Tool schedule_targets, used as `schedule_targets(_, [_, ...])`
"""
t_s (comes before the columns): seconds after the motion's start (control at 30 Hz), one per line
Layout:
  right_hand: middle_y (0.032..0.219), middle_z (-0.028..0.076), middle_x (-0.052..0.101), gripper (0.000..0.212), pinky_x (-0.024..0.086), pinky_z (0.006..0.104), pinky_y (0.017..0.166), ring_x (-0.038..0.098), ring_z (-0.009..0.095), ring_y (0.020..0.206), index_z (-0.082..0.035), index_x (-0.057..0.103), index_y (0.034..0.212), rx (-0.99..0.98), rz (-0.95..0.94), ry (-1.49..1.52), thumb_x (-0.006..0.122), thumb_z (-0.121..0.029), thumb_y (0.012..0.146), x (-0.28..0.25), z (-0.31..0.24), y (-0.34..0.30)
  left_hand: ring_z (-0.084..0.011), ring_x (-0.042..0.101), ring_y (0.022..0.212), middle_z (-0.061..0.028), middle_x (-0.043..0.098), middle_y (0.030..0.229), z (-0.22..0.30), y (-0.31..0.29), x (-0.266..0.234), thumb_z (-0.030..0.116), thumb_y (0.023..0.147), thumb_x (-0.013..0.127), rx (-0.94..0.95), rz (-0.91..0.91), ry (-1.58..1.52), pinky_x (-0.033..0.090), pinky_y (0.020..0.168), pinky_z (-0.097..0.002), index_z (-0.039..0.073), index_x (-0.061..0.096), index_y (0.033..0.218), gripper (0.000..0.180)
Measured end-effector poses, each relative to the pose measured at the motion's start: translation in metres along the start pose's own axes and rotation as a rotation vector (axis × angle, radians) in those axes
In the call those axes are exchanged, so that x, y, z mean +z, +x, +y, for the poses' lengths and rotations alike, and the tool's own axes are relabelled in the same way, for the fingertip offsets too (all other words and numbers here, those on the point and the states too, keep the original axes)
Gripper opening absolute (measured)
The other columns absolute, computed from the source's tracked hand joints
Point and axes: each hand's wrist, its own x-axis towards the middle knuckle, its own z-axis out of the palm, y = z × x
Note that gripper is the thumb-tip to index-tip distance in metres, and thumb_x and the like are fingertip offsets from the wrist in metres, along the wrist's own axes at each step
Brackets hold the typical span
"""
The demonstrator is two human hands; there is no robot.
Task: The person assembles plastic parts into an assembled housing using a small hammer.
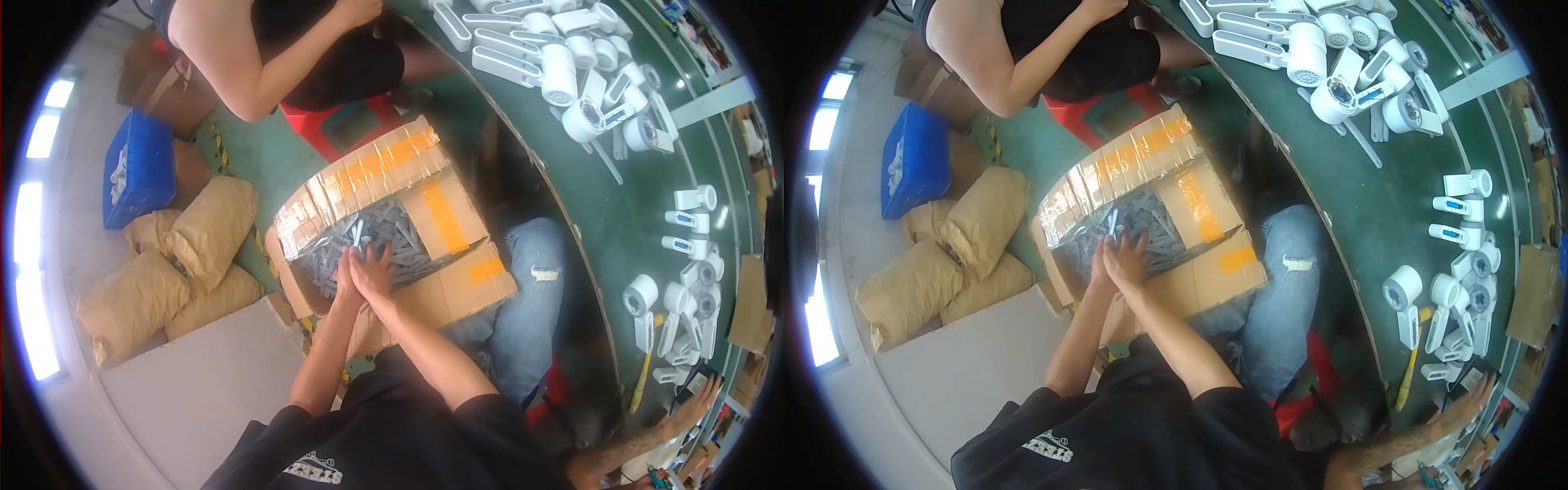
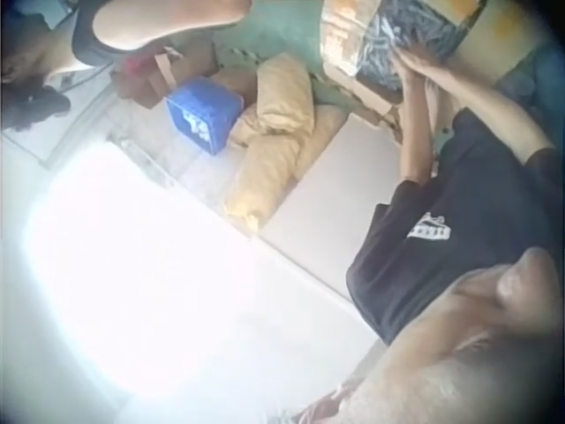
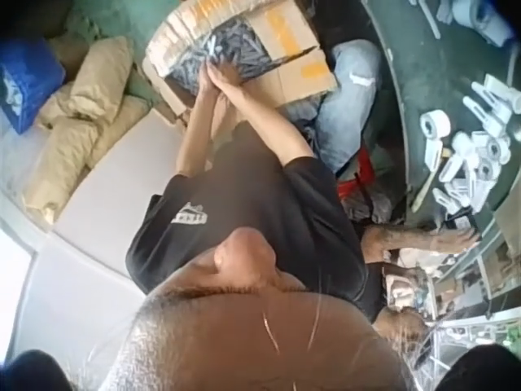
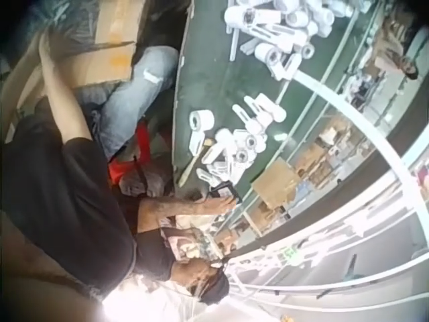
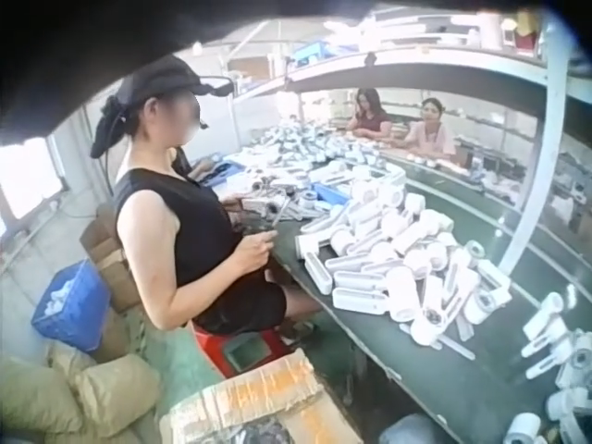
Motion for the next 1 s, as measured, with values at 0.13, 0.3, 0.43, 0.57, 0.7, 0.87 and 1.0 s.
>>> schedule_targets(0.13, [0.148,0.015,0.059,0.032,0.042,0.0743,0.102,0.042,0.048,0.145,-0.026,0.068,0.128,-0.018,0.058,-0.010,0.048,-0.039,0.106,-0.005,0.004,0.005,-0.0407,0.045,0.144,-0.0181,0.043,0.160,-0.008,0.000,0.009,0.064,0.106,0.046,0.010,-0.159,-0.099,0.040,0.117,-0.0592,0.015,0.042,0.157,0.071])
schedule_targets(0.3, [0.153,0.019,0.052,0.063,0.042,0.0633,0.112,0.045,0.052,0.137,-0.020,0.057,0.150,0.326,-0.133,0.326,0.048,-0.059,0.101,-0.037,0.007,0.021,-0.0406,0.046,0.143,-0.0174,0.046,0.158,-0.015,0.011,0.024,0.061,0.106,0.047,0.041,-0.353,-0.216,0.041,0.117,-0.0586,0.014,0.046,0.154,0.067])
schedule_targets(0.43, [0.158,0.016,0.048,0.063,0.039,0.0676,0.113,0.041,0.048,0.142,-0.022,0.055,0.152,0.259,-0.134,0.185,0.052,-0.058,0.100,-0.062,0.017,0.022,-0.0405,0.046,0.142,-0.0169,0.048,0.156,-0.047,0.008,0.035,0.059,0.107,0.047,0.019,-0.538,-0.299,0.041,0.116,-0.0581,0.014,0.049,0.151,0.063])
schedule_targets(0.57, [0.160,0.011,0.047,0.065,0.036,0.0696,0.114,0.035,0.046,0.147,-0.023,0.053,0.154,0.346,-0.193,0.291,0.053,-0.058,0.099,-0.112,-0.010,0.018,-0.0405,0.047,0.142,-0.0163,0.050,0.154,-0.037,0.025,0.047,0.057,0.107,0.047,0.054,-0.680,-0.389,0.042,0.116,-0.0577,0.014,0.052,0.149,0.060])
schedule_targets(0.7, [0.159,0.012,0.047,0.064,0.035,0.0674,0.116,0.037,0.046,0.147,-0.024,0.054,0.153,0.256,-0.195,0.322,0.054,-0.058,0.099,-0.108,-0.001,0.021,-0.0404,0.048,0.141,-0.0157,0.052,0.153,-0.038,0.016,0.042,0.054,0.108,0.048,0.022,-0.877,-0.463,0.042,0.116,-0.0572,0.014,0.055,0.147,0.057])
schedule_targets(0.87, [0.156,0.011,0.050,0.062,0.039,0.0625,0.115,0.043,0.045,0.142,-0.021,0.056,0.149,0.123,-0.122,0.383,0.055,-0.058,0.100,-0.094,-0.028,0.004,-0.0390,0.048,0.140,-0.0151,0.053,0.151,-0.021,-0.005,0.020,0.051,0.109,0.047,0.002,-0.928,-0.646,0.042,0.115,-0.0555,0.013,0.056,0.146,0.054])
schedule_targets(1.0, [0.154,0.016,0.050,0.061,0.037,0.0584,0.117,0.044,0.045,0.138,-0.016,0.057,0.148,0.075,-0.079,0.460,0.056,-0.054,0.101,-0.096,-0.047,-0.011,-0.0372,0.049,0.138,-0.0144,0.053,0.150,-0.001,-0.018,0.010,0.048,0.110,0.046,-0.061,-0.965,-0.877,0.042,0.115,-0.0534,0.013,0.055,0.146,0.052])
